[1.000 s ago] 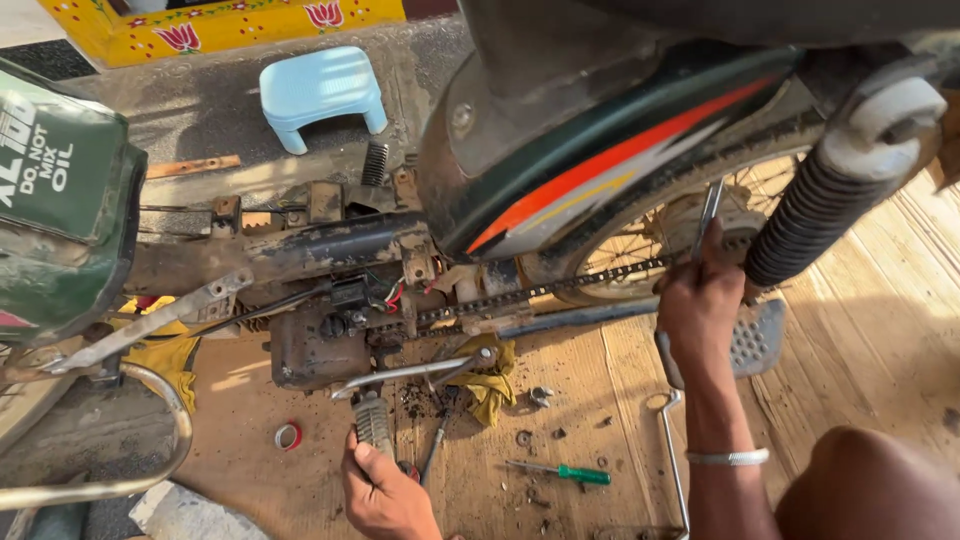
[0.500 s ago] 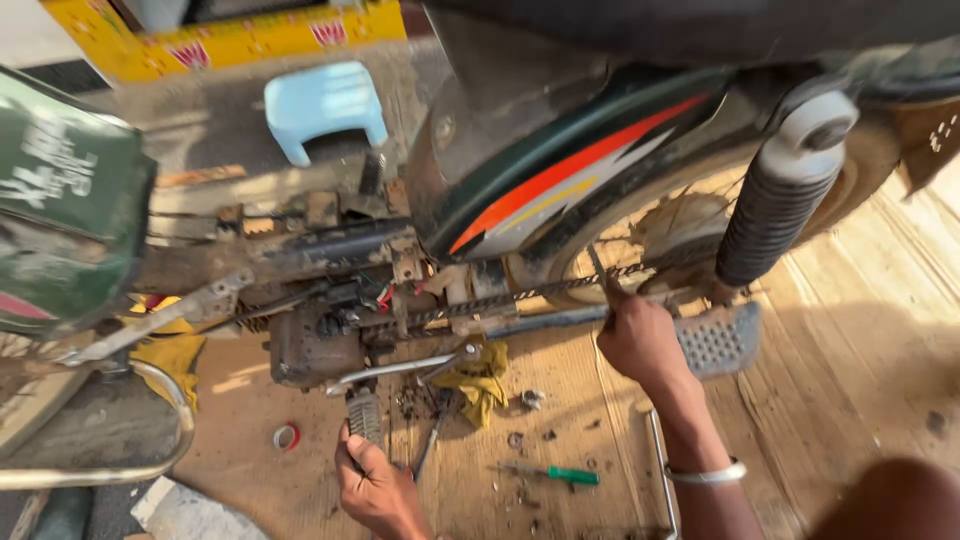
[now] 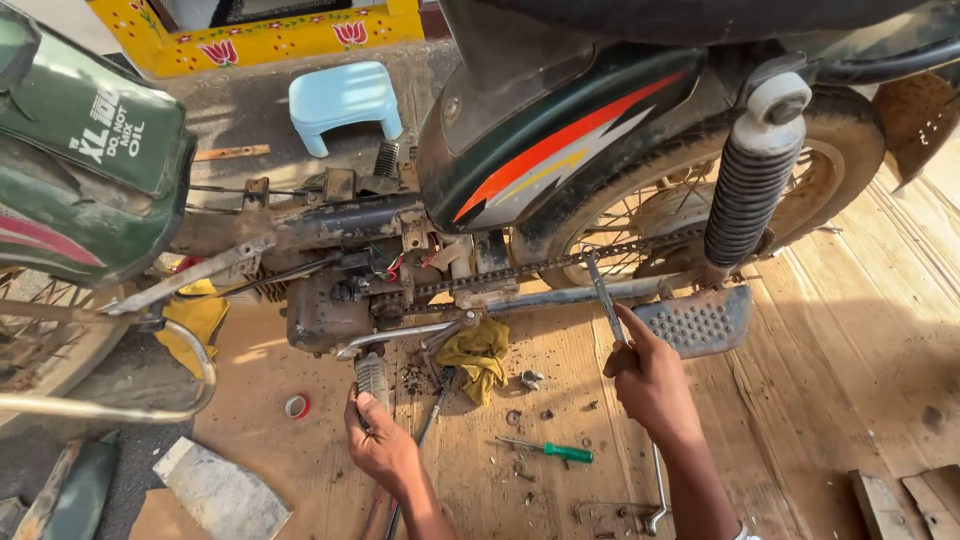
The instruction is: The person repairs a motorcycle chain and rear sprocket area. They use a wrench to loosen and turn a bolt near the chain, work on components near the engine, then hold and use a screwdriver while seated on the ground beside the motorcycle.
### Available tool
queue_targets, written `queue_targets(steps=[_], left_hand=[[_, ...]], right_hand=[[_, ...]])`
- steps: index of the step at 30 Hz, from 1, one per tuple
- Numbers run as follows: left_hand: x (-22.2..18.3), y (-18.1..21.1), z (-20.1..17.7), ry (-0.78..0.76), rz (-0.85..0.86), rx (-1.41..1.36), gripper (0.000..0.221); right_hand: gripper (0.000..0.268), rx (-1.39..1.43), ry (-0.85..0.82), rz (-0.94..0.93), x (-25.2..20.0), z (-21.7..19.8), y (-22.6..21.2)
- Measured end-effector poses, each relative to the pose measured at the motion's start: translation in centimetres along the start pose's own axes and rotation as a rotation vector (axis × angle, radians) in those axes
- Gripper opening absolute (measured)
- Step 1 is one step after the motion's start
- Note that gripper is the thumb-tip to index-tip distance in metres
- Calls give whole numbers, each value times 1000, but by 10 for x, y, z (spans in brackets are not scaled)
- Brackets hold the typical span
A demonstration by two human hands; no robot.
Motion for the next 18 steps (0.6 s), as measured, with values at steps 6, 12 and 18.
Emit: queue_targets(steps=[6,12,18], left_hand=[[-2,4,-2,-8,-81,26,44],[0,-5,1,11,-76,-22,43],[-3,0,5,34,-70,-61,42]], right_hand=[[72,346,6,171,-11,3,4],[56,-100,547,-552,-24,7,-14],[55,-281,535,-492,-34,23,2]])
Point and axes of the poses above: each hand's wrist, its own x-axis towards the middle knuckle, its own z-axis out of the palm, y = z × x, the point moved 4 cm from there along x, towards the middle knuckle, and after that the axes turned 3 degrees about -z, right-handed, at the moved point
